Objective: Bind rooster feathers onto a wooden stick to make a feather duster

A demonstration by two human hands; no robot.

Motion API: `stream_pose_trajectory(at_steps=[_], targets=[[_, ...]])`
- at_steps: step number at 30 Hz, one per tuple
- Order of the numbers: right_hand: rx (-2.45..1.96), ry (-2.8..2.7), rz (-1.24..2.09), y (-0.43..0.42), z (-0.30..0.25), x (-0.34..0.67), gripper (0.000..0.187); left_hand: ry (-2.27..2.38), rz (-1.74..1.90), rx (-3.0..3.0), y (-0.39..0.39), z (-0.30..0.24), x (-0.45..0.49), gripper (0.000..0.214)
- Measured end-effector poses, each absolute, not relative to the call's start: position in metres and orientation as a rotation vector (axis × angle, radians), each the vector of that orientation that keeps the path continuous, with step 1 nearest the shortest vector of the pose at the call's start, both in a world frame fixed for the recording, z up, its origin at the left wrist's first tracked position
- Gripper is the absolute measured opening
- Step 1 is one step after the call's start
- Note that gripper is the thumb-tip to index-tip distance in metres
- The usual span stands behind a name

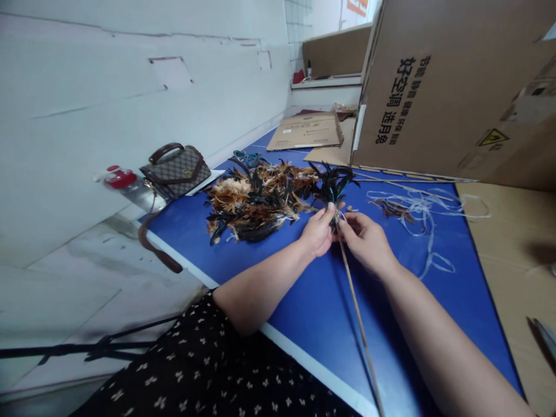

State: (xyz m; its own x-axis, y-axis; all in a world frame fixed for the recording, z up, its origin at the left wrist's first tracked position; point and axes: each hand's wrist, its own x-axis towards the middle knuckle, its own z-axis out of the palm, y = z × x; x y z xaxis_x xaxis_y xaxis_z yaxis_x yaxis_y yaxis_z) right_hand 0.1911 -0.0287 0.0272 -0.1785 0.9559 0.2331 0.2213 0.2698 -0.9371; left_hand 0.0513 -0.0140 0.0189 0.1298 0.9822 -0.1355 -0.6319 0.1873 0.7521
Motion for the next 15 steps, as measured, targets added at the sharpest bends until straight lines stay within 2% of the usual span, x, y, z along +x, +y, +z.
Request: stream_pose_trajectory(at_steps=[3,8,15], targets=[[-1.073,-1.547,1.056,-0.022,0.028,0.183,0.056,0.730,1.312,0.604,-0.012,0.024,0.048,0.039],[-1.168,-1.506,0.805,-0.015,0.033,0.189,0.047,0.562,1.219,0.613,-0.018,0.036,0.043,0.041],[-1.156,-1.559,0.686,-0.024,0.038,0.208,0.032,0.492,1.064,0.611,-0.032,0.046,0.043,0.030]])
